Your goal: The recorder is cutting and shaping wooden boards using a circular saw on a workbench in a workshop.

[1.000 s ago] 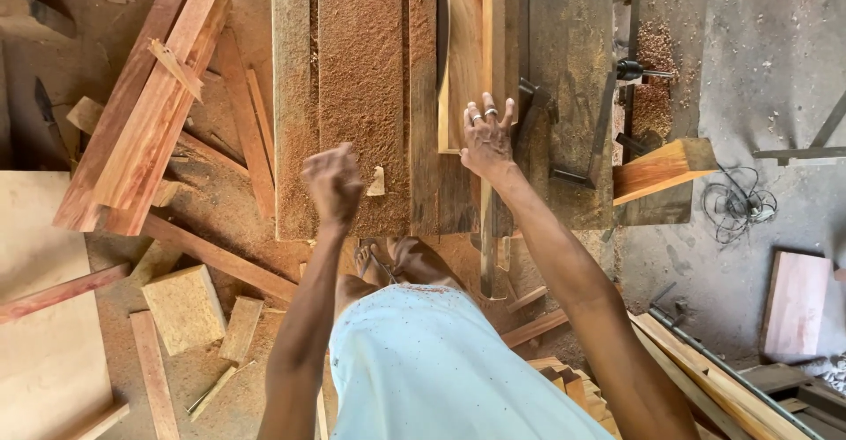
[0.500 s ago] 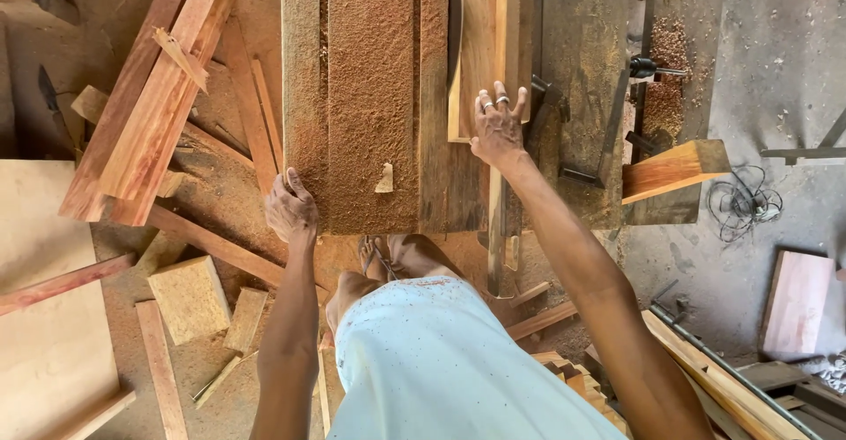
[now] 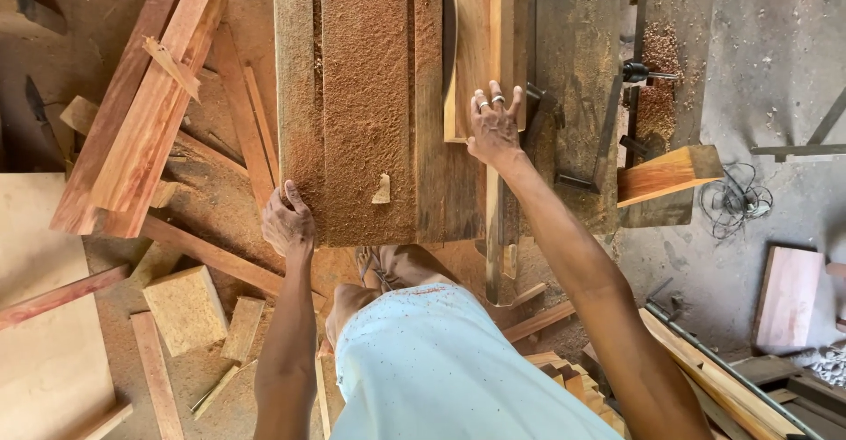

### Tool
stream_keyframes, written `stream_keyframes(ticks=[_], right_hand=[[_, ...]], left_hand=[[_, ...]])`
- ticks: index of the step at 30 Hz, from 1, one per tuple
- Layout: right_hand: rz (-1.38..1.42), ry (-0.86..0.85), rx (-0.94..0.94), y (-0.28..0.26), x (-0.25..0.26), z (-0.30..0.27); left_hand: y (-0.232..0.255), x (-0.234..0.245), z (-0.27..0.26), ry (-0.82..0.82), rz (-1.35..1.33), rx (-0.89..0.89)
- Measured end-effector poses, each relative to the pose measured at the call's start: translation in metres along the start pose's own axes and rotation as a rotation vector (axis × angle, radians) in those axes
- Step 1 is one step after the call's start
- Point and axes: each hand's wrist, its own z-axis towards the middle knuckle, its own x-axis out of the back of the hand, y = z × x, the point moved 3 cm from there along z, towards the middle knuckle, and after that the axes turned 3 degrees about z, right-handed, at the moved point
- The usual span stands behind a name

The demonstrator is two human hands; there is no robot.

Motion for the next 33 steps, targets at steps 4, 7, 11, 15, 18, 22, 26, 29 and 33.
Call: stream_keyframes(ticks=[4, 7, 11, 15, 18, 22, 26, 29, 33], right_hand=[[0.039, -0.09, -0.029, -0.012, 0.033, 0.004], [0.021, -0.083, -0.05, -0.017, 0.056, 0.013], [-0.011, -0.172, -0.077, -0.014, 0.054, 0.014], [0.028, -0.17, -0.07, -0.01, 0.048, 0.018], [0.023, -0.178, -0.072, -0.008, 0.048, 0.023], [0.011, -0.203, -0.075, -0.004, 0.043, 0.027], [-0.015, -0.199, -0.067, -0.005, 0.045, 0.03], [0.004, -0.191, -0.076, -0.004, 0.047, 0.033], [0.024, -0.187, -0.09, -0.003, 0.047, 0.038]], left_hand=[[0.0, 0.004, -0.004, -0.027, 0.024, 0.026], [0.008, 0.008, -0.001, 0.017, 0.024, -0.007], [0.01, 0.009, -0.003, 0.034, 0.047, 0.024], [0.005, 0.006, -0.004, 0.009, 0.052, 0.042], [0.004, 0.004, -0.002, 0.036, 0.058, 0.018], [0.008, 0.007, -0.002, -0.016, 0.063, 0.056], [0.01, 0.008, -0.003, -0.022, 0.047, 0.059], [0.01, 0.009, -0.003, 0.007, 0.045, 0.043], [0.007, 0.004, 0.0, -0.006, 0.052, 0.043]])
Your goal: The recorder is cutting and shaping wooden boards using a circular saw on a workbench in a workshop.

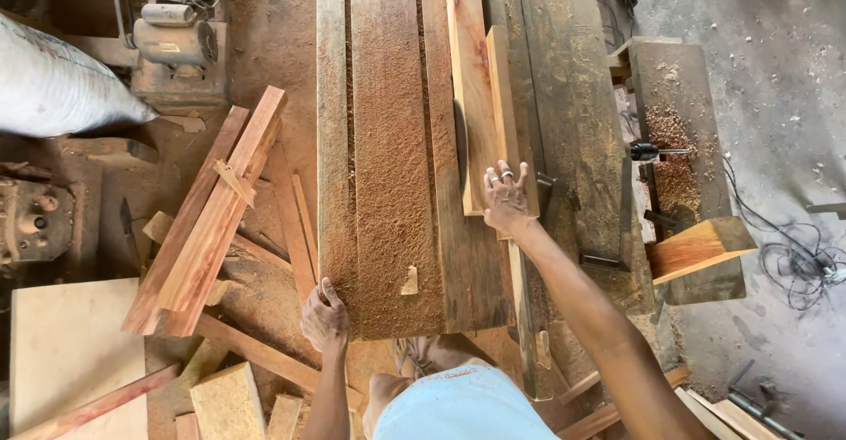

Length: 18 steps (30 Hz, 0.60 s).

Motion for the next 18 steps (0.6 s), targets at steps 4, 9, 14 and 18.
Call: stream_keyframes(ticks=[4, 9, 14, 18], right_hand=[[0.021, 0.003, 0.006, 0.005, -0.006, 0.009], [0.094, 0.009, 0.011, 0.004, -0.007, 0.006], [0.079, 0.117, 0.049, 0.014, -0.028, 0.019], [0.076, 0.117, 0.05, 0.015, -0.022, 0.021]], left_hand=[[0.006, 0.004, 0.0, 0.01, 0.023, 0.009], [0.003, 0.004, -0.002, 0.004, 0.022, -0.005], [0.005, 0.005, -0.002, 0.047, -0.011, -0.026], [0.007, 0.004, -0.003, 0.011, -0.015, -0.014]])
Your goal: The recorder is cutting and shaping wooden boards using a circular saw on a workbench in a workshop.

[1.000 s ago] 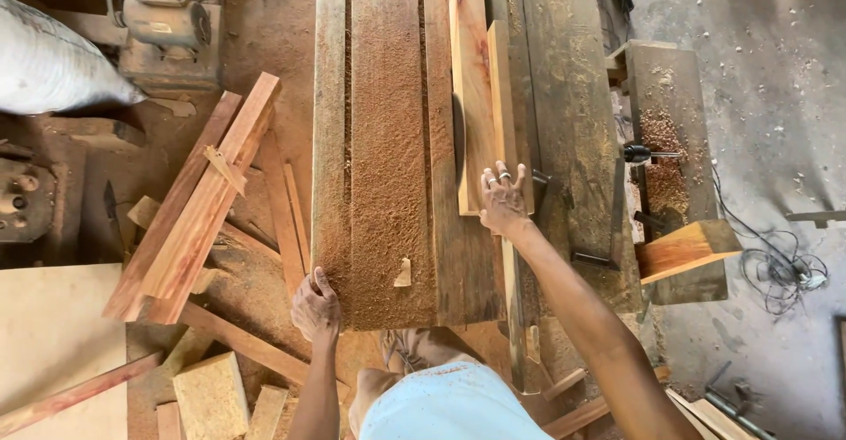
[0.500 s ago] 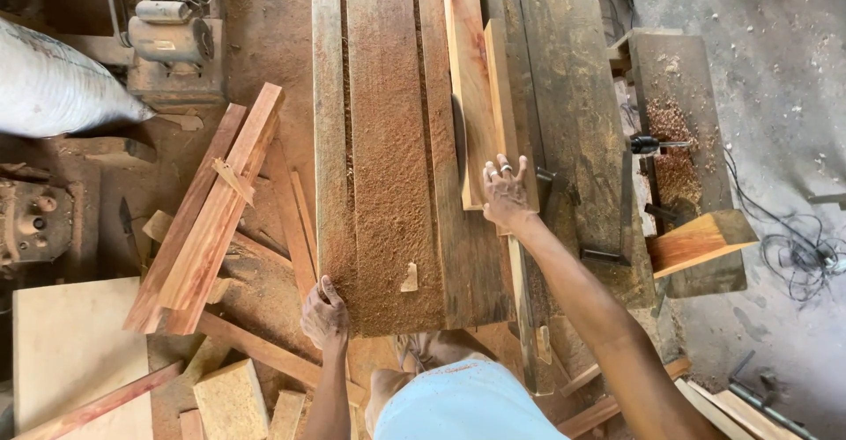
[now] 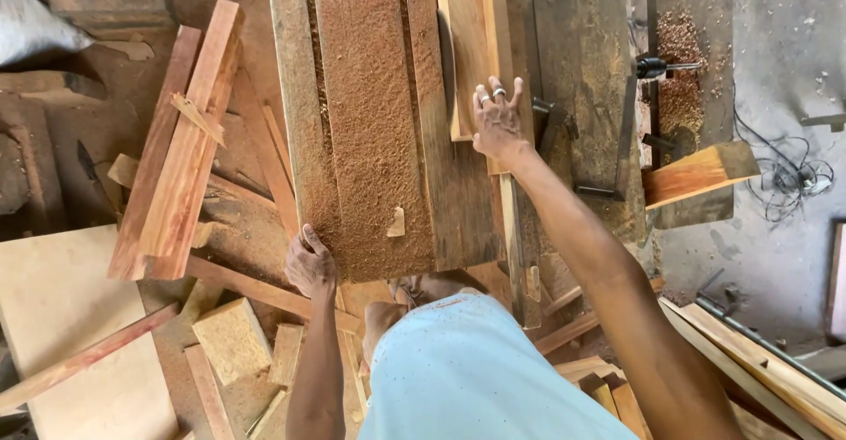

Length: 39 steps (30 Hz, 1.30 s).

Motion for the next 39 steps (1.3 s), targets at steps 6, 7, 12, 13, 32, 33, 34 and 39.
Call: stream_keyframes(ticks=[6, 7, 12, 13, 32, 33, 34, 39], right_hand=[[0.008, -0.011, 0.002, 0.004, 0.0, 0.007], [-0.002, -0.015, 0.006, 0.005, -0.003, 0.007], [-0.018, -0.035, 0.005, 0.01, -0.009, 0.014], [-0.007, -0.037, 0.004, 0.011, -0.008, 0.016], [-0.007, -0.017, 0.003, 0.021, -0.008, 0.035], [-0.007, -0.018, 0.004, 0.021, -0.007, 0.037], [-0.017, -0.008, 0.006, 0.02, -0.005, 0.039], [-0.029, -0.008, 0.01, 0.024, -0.006, 0.047]], left_hand=[[-0.001, -0.003, 0.002, 0.018, 0.027, 0.007], [-0.003, -0.003, 0.002, 0.033, 0.02, -0.009], [-0.004, -0.002, 0.0, 0.03, 0.026, 0.006], [-0.004, -0.003, 0.002, 0.026, 0.02, 0.001], [-0.014, -0.01, 0.004, 0.019, 0.03, 0.005], [-0.014, -0.01, 0.006, 0.019, 0.03, 0.006], [-0.013, -0.011, 0.007, 0.017, 0.023, 0.003], [-0.007, -0.006, 0.007, -0.036, 0.031, 0.049]])
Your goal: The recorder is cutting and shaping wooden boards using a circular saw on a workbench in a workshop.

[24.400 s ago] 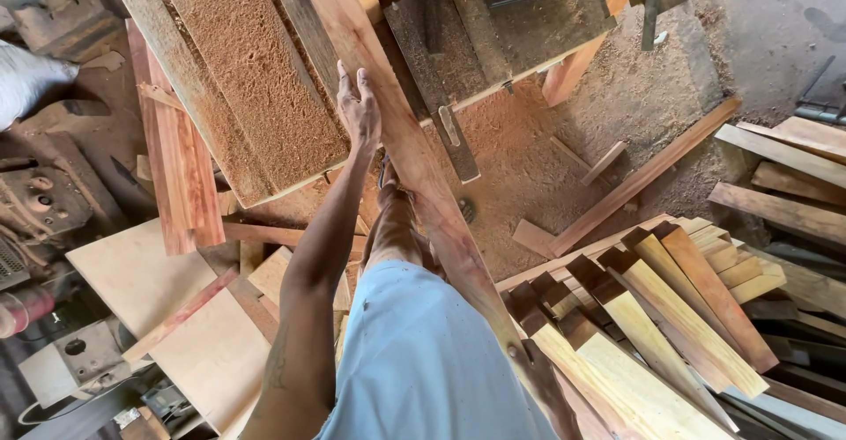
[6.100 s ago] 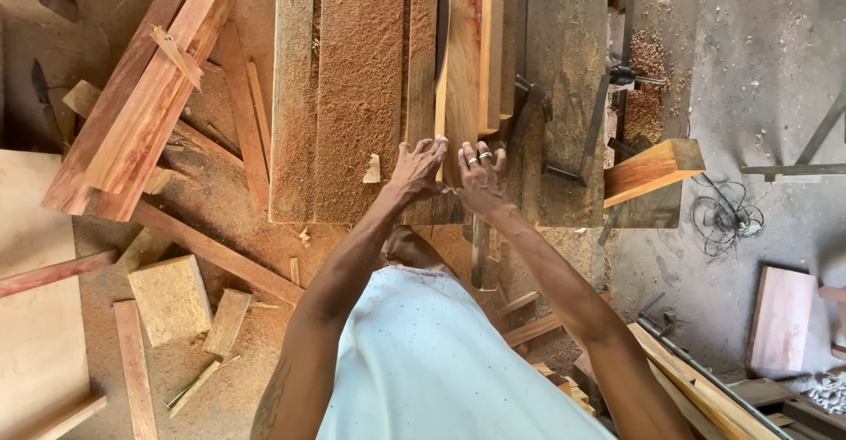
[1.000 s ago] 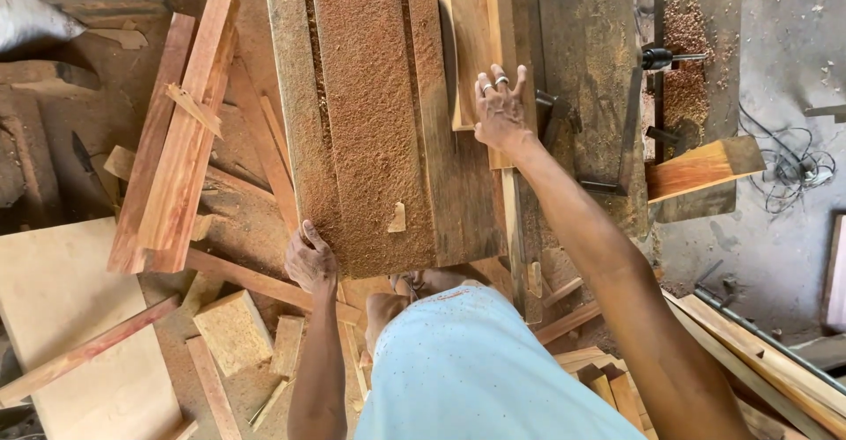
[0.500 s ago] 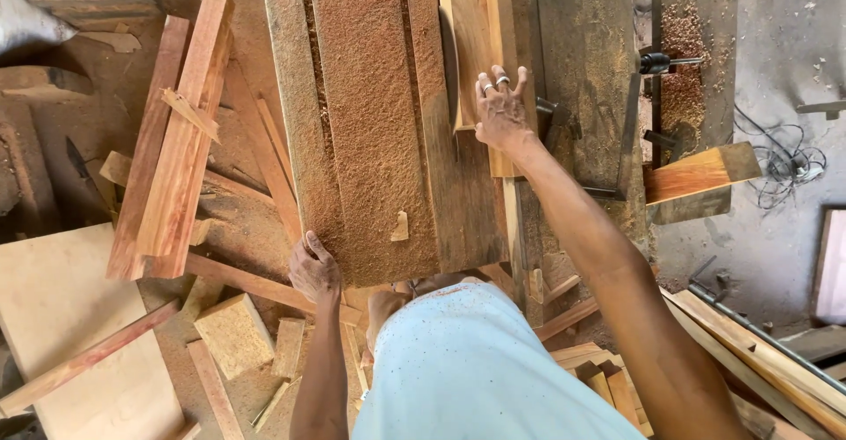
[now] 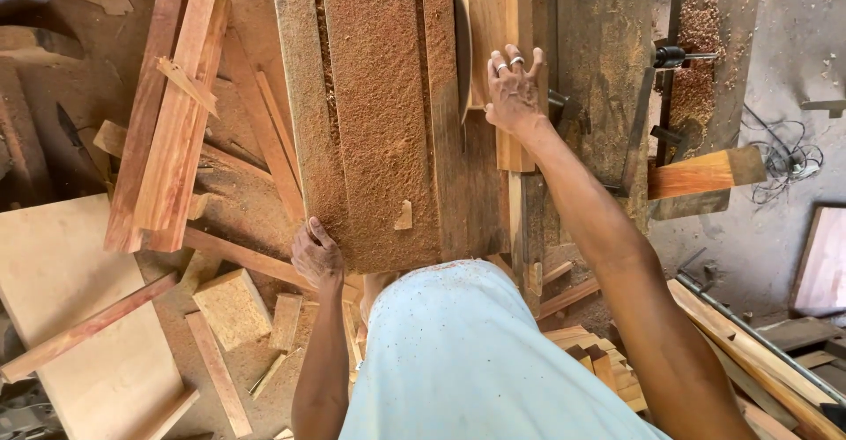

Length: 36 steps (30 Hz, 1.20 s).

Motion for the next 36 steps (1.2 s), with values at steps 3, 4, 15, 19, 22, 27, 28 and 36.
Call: stream_keyframes(ticks=[3, 4, 15, 19, 22, 27, 28, 36], right_hand=[[-0.013, -0.021, -0.007, 0.001, 0.003, 0.003], [-0.017, -0.029, -0.01, 0.001, 0.004, 0.005], [-0.008, -0.025, -0.008, 0.018, 0.0, 0.036], [-0.024, -0.011, 0.007, 0.036, -0.004, 0.072], [-0.034, -0.008, 0.017, 0.049, -0.004, 0.107], [-0.033, -0.01, 0.028, 0.079, 0.003, 0.178], [-0.037, -0.009, 0.033, 0.089, -0.002, 0.193], [0.12, -0.014, 0.016, 0.092, 0.072, 0.267]], left_hand=[[0.0, -0.001, 0.0, -0.039, -0.004, 0.012], [-0.001, -0.003, 0.001, -0.014, -0.012, -0.008], [-0.012, -0.011, 0.003, 0.002, 0.032, -0.003], [-0.007, -0.01, 0.002, -0.01, 0.035, 0.02], [-0.009, -0.008, -0.001, 0.031, 0.052, -0.012], [-0.025, -0.023, 0.0, -0.065, 0.094, 0.042], [-0.023, -0.022, 0.0, -0.039, 0.103, 0.027], [-0.02, -0.02, 0.002, 0.068, 0.125, -0.049]])
